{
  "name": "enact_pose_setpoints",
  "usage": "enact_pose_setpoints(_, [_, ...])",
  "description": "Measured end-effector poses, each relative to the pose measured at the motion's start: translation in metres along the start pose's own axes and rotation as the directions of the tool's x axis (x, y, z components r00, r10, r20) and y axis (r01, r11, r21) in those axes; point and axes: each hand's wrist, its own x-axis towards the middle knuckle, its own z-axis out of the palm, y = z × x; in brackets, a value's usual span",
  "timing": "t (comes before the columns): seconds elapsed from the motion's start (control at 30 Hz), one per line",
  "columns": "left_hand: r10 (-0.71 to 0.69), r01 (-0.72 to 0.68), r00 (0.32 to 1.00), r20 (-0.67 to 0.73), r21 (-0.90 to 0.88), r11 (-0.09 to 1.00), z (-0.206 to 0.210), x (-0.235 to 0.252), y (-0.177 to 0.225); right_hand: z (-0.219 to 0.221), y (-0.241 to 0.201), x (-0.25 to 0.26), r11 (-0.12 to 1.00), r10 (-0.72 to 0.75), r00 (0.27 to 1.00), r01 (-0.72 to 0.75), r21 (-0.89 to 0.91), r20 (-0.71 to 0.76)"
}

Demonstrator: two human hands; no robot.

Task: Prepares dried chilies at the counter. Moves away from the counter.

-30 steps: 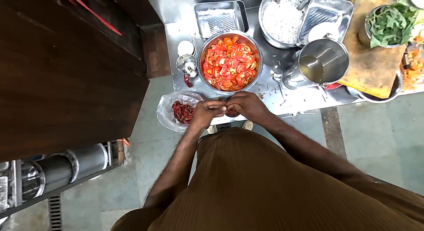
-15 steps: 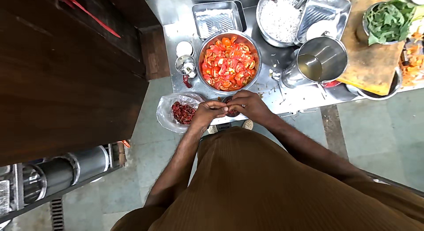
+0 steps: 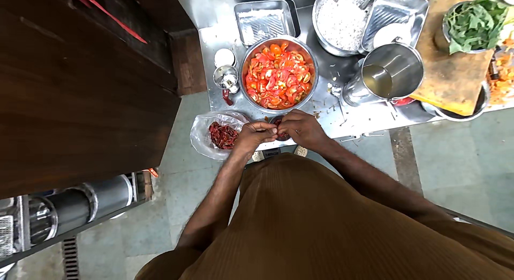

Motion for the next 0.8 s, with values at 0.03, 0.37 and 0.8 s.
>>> enact_pose_setpoints(0.03, [0.048,-0.048,0.999,0.001,0.073,0.996,0.001,-0.001,0.000,0.000,0.001,0.000,1.000,0.007,1.000,-0.007,0.023,0.019])
enact_pose_setpoints(0.37, [0.385,-0.352,0.920,-0.067,0.288,0.891,-0.004,0.013,-0.016,-0.012,0.030,-0.011,0.781,0.550,0.828,-0.556,0.284,0.105])
enact_pose_setpoints(0.8, [0.199,-0.048,0.948,-0.248,0.507,0.861,0.003,0.062,-0.081,-0.016,0.071,-0.046,0.607,0.718,0.678,-0.720,-0.337,-0.155])
